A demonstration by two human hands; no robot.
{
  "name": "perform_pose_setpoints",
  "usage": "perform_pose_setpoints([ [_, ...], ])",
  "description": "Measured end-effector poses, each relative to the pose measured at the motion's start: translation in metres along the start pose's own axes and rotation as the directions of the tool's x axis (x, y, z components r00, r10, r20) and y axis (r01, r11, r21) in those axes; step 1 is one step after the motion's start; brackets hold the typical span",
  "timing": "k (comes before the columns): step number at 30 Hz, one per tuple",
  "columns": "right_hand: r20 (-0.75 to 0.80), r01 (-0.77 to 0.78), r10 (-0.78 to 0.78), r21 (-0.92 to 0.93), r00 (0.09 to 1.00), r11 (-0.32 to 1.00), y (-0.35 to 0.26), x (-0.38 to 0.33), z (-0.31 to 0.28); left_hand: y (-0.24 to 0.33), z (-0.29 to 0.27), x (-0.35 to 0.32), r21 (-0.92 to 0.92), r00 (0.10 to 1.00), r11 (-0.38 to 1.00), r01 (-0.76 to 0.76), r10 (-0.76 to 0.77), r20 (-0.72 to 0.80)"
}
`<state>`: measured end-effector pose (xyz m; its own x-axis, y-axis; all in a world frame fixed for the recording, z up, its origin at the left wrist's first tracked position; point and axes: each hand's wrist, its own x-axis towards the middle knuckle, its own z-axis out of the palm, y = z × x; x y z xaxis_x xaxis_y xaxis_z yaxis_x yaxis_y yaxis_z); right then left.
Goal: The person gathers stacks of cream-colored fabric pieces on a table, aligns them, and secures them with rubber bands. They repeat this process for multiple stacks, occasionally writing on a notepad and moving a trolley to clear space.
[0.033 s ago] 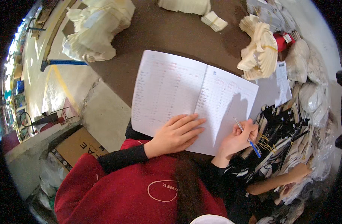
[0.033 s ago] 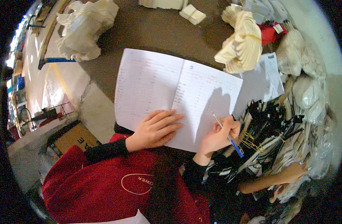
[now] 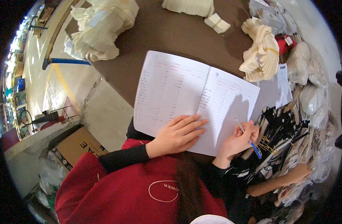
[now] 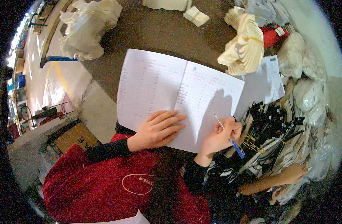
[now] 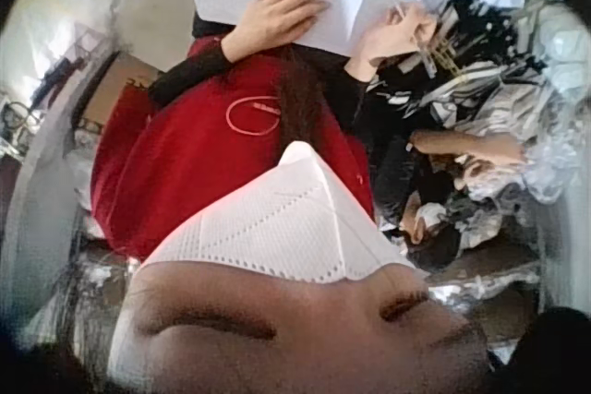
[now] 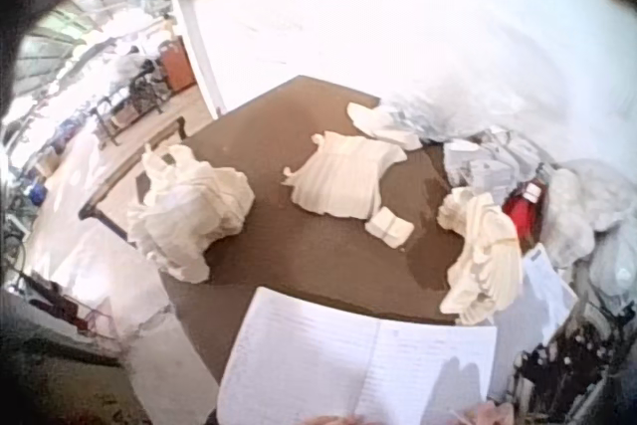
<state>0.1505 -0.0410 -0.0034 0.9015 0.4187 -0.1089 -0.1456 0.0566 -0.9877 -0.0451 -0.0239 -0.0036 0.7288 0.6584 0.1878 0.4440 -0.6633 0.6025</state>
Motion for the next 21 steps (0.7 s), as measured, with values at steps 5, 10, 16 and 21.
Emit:
perform_pose_setpoints([
  [5, 0.003, 0.038, -0.038, -0.003, 0.999, 0.999, 0.004, 0.002, 0.008, -0.003, 0.005, 0.000, 0.065, 0.996, 0.998, 0.024, -0.029, 0.079],
  [10, 0.029, 0.052, -0.052, 0.002, 0.998, 0.999, 0.007, 0.003, 0.005, -0.008, 0.000, 0.005, 0.090, 0.986, 0.995, 0.032, -0.046, 0.160],
  [16, 0.058, 0.056, -0.060, 0.071, 0.996, 0.996, 0.008, 0.005, 0.005, -0.076, -0.038, 0.016, 0.366, 0.971, 0.900, 0.238, -0.223, -0.084],
  [21, 0.123, 0.209, -0.188, -0.191, 0.975, 0.959, 0.006, -0.001, 0.007, -0.111, -0.074, 0.004, 0.196, 0.946, 0.944, 0.264, -0.214, -0.242],
])
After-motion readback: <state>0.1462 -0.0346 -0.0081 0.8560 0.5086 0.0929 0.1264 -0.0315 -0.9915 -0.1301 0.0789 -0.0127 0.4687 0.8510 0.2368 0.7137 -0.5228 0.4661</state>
